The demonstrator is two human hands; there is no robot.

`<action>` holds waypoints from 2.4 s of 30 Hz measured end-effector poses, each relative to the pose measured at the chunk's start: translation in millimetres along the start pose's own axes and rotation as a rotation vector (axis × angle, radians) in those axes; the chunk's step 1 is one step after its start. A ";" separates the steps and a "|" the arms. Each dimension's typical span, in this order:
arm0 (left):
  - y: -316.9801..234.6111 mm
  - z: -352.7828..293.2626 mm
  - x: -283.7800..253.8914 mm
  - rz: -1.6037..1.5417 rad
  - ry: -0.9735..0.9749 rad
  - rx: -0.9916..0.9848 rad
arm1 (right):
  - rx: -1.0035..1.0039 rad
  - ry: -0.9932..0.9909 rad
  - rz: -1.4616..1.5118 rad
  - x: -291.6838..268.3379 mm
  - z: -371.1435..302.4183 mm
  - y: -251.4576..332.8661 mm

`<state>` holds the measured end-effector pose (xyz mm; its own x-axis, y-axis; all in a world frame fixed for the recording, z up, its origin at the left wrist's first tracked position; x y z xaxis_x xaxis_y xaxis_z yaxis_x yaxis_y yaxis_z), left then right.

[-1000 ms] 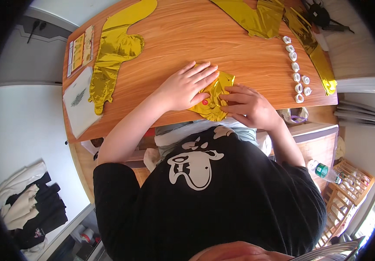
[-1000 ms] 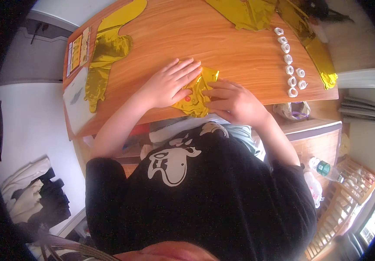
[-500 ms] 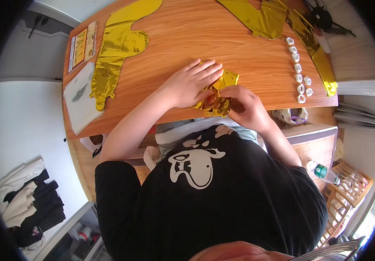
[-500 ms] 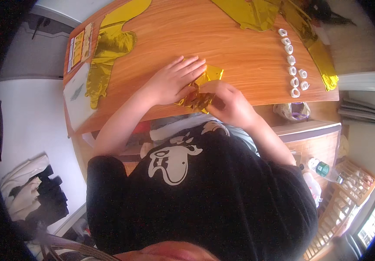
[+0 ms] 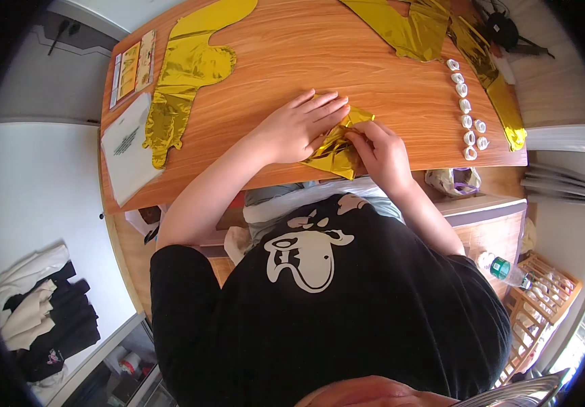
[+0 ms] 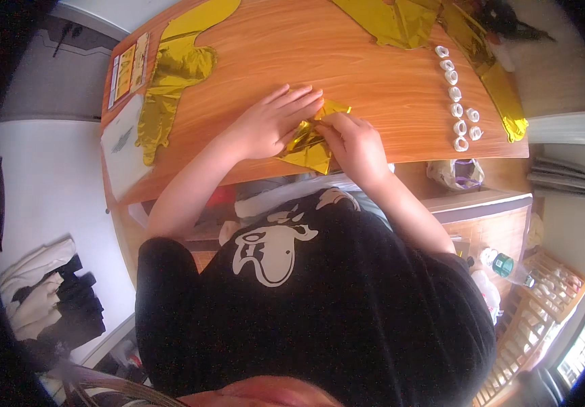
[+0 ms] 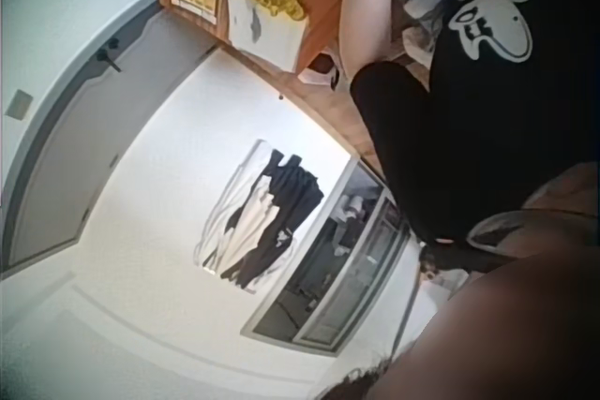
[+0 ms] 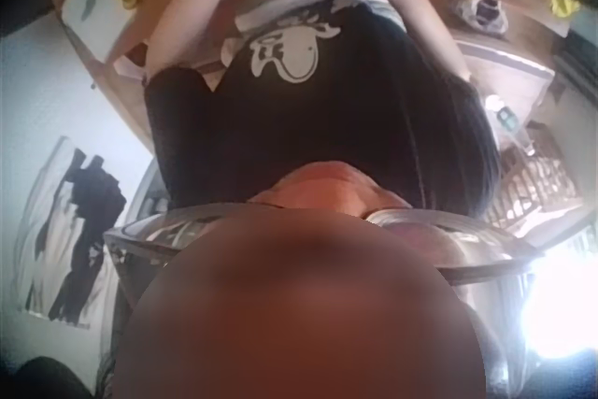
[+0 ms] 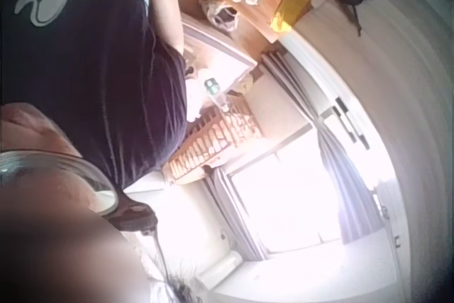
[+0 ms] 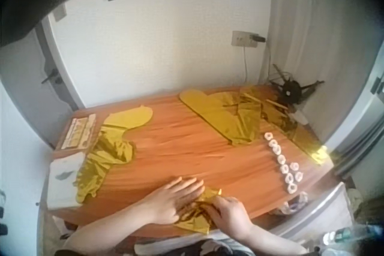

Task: Folding and flattening gold foil balloons and organizing them on a desk.

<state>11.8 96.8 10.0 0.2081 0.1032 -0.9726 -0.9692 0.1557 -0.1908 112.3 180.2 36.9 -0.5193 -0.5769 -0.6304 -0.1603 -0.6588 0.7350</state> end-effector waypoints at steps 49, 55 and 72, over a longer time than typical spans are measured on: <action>-69.3 -54.2 -2.5 0.034 -0.200 -0.336 | -0.080 0.020 -0.021 12.9 17.9 7.3; -69.2 -52.7 -3.4 0.001 -0.163 -0.310 | 0.272 0.095 0.248 9.3 19.4 -18.2; -55.6 -54.5 -12.1 -0.105 -0.119 -0.285 | -0.595 0.312 -0.413 13.7 -31.9 25.1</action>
<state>56.0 33.3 25.2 0.3063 0.2179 -0.9267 -0.9360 -0.1084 -0.3349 127.9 140.3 38.7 -0.2416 -0.2804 -0.9290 0.2329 -0.9461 0.2249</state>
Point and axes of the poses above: each hand's wrist, its own z-axis towards the middle knuckle, its own x-axis out of the palm, y = z × x, the point moved 10 cm from there along z, towards the middle knuckle, and after that the axes turned 3 degrees about -y, right-handed, at the moved point
